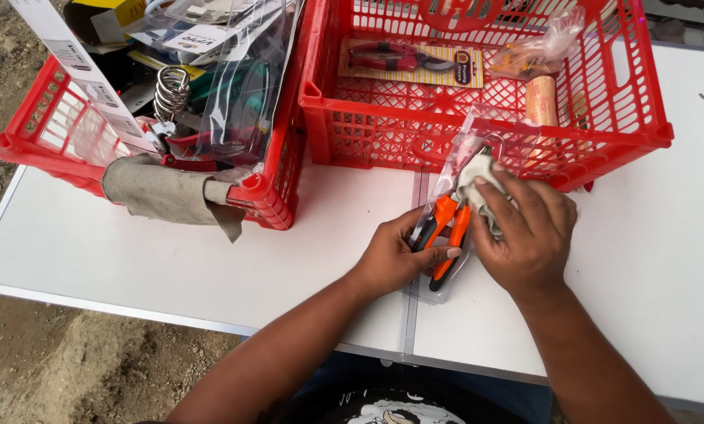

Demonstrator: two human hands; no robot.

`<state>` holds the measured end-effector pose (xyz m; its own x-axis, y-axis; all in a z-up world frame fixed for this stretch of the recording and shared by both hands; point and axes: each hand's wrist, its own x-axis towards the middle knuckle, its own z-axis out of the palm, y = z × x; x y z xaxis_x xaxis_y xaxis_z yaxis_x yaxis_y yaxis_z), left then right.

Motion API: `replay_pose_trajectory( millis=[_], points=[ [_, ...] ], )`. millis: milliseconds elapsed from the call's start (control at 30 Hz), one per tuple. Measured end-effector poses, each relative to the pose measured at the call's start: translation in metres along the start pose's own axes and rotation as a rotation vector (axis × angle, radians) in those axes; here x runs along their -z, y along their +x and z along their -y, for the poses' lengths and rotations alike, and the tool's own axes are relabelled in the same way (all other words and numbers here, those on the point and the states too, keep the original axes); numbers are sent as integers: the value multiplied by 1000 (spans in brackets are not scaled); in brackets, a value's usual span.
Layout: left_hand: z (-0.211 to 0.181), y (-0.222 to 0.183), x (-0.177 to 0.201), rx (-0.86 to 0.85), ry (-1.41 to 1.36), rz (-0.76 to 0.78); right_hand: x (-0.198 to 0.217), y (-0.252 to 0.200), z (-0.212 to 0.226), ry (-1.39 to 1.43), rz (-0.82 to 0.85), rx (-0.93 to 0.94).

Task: The person wipes the plastic packaging of a pair of pliers with a cloth and handles the pliers within their tray.

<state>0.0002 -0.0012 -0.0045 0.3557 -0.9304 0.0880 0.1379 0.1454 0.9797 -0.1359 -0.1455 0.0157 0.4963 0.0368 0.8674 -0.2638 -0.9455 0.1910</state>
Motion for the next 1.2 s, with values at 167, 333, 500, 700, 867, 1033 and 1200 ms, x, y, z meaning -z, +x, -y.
replay_pose_trajectory(
  millis=[167, 333, 500, 700, 867, 1033, 1200],
  points=[
    [54, 11, 10, 2, -49, -38, 1, 1, 11, 222, 45, 50],
    [13, 1, 0, 8, -35, -12, -5, -11, -9, 98, -2, 56],
    [-17, -1, 2, 229, 63, 117, 14, 3, -5, 28, -46, -192],
    [8, -2, 0, -11, -1, 46, 5, 6, -3, 215, -28, -6],
    [57, 11, 10, -31, -24, 37, 4, 4, 4, 319, 31, 102],
    [66, 13, 14, -52, -40, 23, 11, 11, 19, 382, 119, 215],
    [74, 13, 17, -91, -24, 36, 15, 11, 19, 352, 206, 234]
  ],
)
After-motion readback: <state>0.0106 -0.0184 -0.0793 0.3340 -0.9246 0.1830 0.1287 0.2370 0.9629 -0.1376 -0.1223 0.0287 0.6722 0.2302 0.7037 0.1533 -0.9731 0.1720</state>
